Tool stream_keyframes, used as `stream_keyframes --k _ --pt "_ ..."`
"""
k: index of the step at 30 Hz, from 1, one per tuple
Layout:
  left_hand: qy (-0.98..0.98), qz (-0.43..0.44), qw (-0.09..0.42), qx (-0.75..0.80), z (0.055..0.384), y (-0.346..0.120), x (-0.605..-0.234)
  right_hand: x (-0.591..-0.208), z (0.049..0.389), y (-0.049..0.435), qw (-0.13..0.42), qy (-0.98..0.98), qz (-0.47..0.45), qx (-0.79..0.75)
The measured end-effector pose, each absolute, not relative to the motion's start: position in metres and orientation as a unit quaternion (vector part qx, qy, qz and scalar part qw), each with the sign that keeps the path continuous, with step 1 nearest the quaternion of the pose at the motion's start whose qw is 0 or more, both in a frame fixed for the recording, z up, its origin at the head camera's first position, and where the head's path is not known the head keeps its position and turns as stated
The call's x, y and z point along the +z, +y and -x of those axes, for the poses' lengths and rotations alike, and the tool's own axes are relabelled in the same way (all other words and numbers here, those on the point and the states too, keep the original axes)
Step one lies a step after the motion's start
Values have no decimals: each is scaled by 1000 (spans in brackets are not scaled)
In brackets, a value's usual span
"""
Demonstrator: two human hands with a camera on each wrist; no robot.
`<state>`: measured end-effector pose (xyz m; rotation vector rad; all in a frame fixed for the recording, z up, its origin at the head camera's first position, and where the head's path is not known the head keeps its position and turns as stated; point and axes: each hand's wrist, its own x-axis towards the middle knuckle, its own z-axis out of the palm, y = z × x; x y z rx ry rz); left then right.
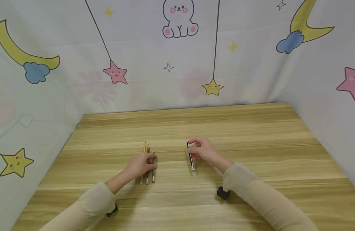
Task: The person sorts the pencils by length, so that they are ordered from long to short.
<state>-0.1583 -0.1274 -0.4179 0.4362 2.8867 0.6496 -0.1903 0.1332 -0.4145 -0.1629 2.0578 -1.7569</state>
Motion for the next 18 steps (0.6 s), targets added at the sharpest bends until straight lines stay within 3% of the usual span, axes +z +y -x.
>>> stream_keyframes --k 18 --pt "967 -136 72 202 159 -127 -419 -416 192 89 231 727 92 -639"
